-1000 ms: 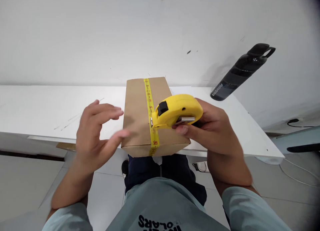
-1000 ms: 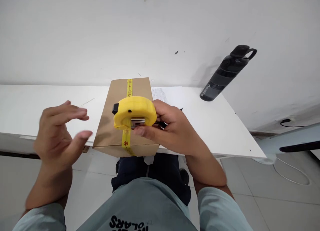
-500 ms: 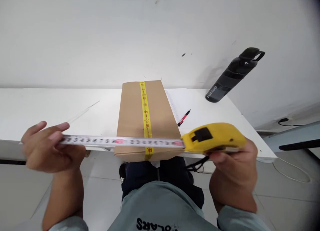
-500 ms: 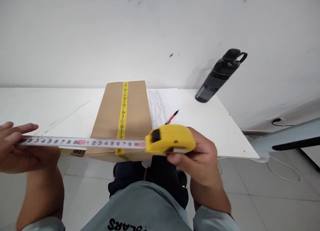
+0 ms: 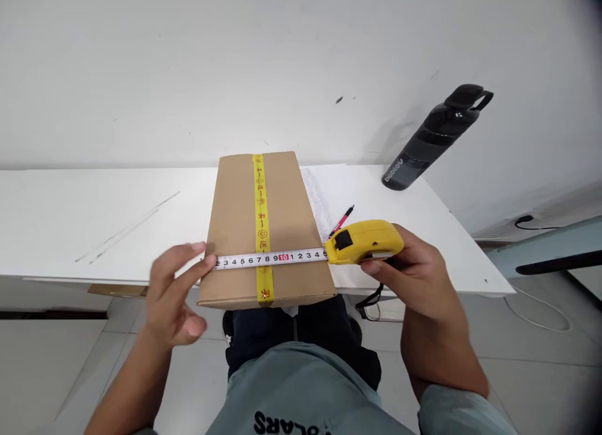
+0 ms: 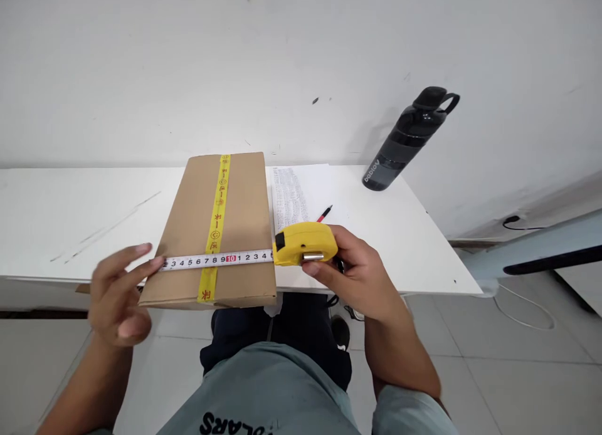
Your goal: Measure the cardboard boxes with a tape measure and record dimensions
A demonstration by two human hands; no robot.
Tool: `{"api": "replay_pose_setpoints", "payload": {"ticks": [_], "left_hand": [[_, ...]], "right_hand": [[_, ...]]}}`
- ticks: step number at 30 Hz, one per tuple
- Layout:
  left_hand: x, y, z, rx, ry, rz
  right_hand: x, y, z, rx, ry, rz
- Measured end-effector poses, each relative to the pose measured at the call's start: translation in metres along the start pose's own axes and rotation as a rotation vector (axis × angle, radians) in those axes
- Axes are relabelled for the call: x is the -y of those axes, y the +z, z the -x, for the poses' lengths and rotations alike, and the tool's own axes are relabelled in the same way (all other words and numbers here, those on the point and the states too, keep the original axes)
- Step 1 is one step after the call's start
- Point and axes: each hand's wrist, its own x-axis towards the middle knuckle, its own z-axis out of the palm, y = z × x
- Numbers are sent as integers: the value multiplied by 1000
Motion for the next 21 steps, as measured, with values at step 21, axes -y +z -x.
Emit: {"api": "replay_pose_setpoints", "payload": {"ticks": [21], "left_hand": [[81, -51, 7, -293, 145, -559]], "right_hand": [[-7, 109, -79, 308, 62, -185]]}}
